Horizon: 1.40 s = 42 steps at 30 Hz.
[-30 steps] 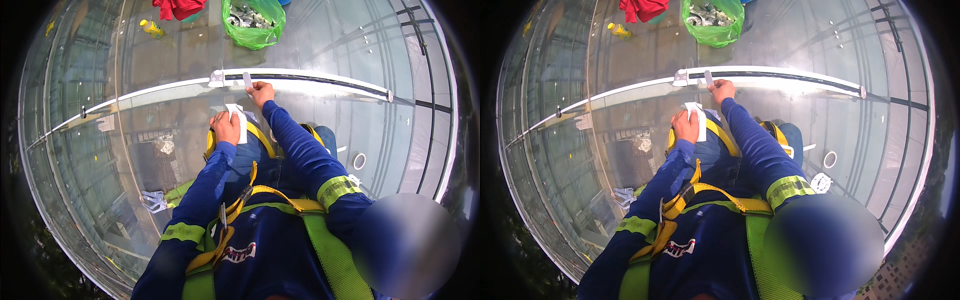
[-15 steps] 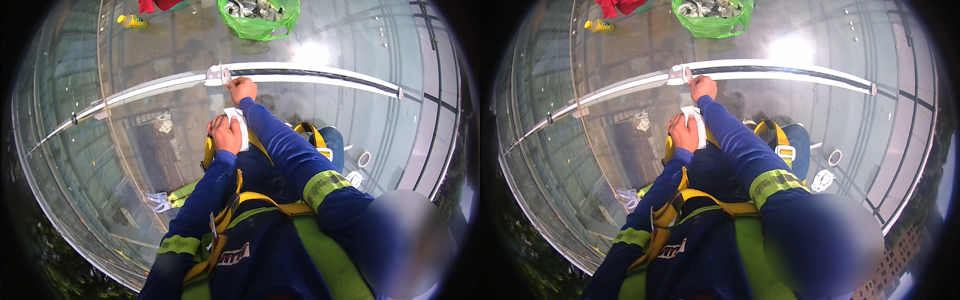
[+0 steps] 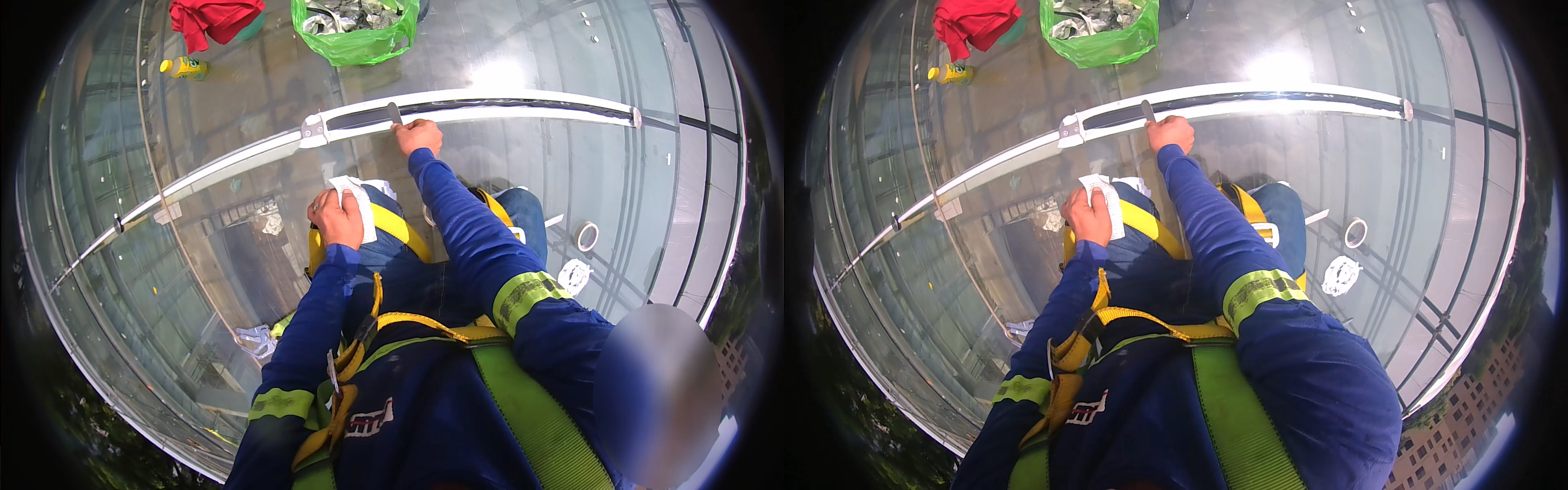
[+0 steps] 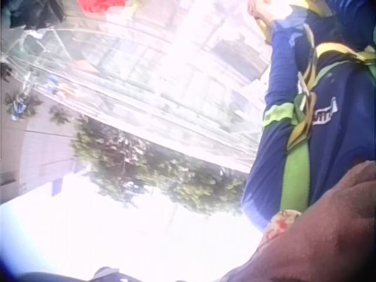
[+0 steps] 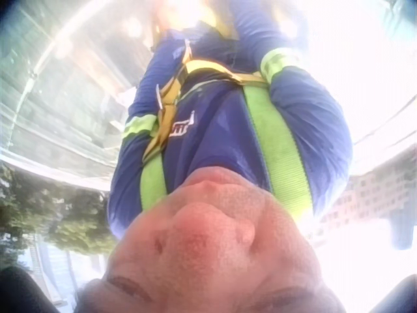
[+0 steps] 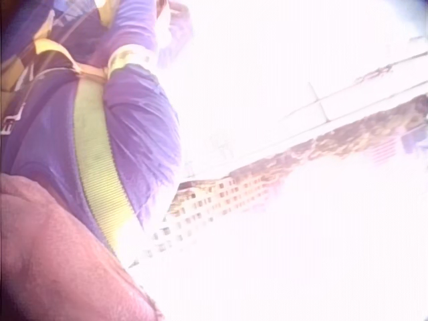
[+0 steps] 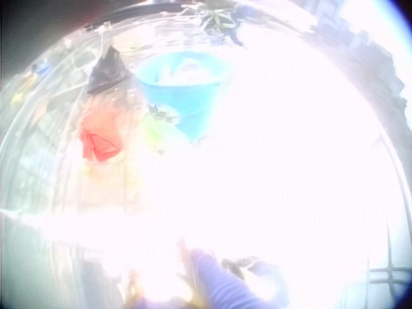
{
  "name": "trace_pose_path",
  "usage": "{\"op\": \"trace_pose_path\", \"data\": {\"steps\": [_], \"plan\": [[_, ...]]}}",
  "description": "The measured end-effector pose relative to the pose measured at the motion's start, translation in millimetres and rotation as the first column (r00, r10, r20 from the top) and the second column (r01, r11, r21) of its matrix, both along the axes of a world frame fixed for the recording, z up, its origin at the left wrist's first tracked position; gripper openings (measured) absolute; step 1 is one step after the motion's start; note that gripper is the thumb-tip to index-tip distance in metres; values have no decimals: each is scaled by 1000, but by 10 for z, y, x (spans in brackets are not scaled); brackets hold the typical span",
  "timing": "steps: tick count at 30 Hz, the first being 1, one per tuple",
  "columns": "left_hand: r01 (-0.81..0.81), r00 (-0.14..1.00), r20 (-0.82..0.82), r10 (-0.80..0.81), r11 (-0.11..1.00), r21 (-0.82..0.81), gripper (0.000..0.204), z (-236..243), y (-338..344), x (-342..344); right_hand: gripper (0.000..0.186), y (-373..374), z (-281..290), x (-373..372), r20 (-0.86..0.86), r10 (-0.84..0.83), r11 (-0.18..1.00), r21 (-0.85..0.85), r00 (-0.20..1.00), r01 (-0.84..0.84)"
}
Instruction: The person applies sealant to a glass roof seam using a manual caulking gun, then removes excess material with a scraper and wipes the area with a cloth.
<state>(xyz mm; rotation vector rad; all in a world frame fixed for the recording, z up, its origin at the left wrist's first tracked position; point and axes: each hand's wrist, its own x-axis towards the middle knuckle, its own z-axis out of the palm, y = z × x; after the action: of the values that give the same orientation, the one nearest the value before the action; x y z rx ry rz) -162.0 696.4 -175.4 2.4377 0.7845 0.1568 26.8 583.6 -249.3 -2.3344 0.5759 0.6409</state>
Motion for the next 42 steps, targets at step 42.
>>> {"op": "trace_pose_path", "data": {"steps": [42], "plan": [[193,963,-239,-129,944,269,30,-106,-519,530,35,-5101,-195,2284,162,-265,946,-145,951,289]]}}
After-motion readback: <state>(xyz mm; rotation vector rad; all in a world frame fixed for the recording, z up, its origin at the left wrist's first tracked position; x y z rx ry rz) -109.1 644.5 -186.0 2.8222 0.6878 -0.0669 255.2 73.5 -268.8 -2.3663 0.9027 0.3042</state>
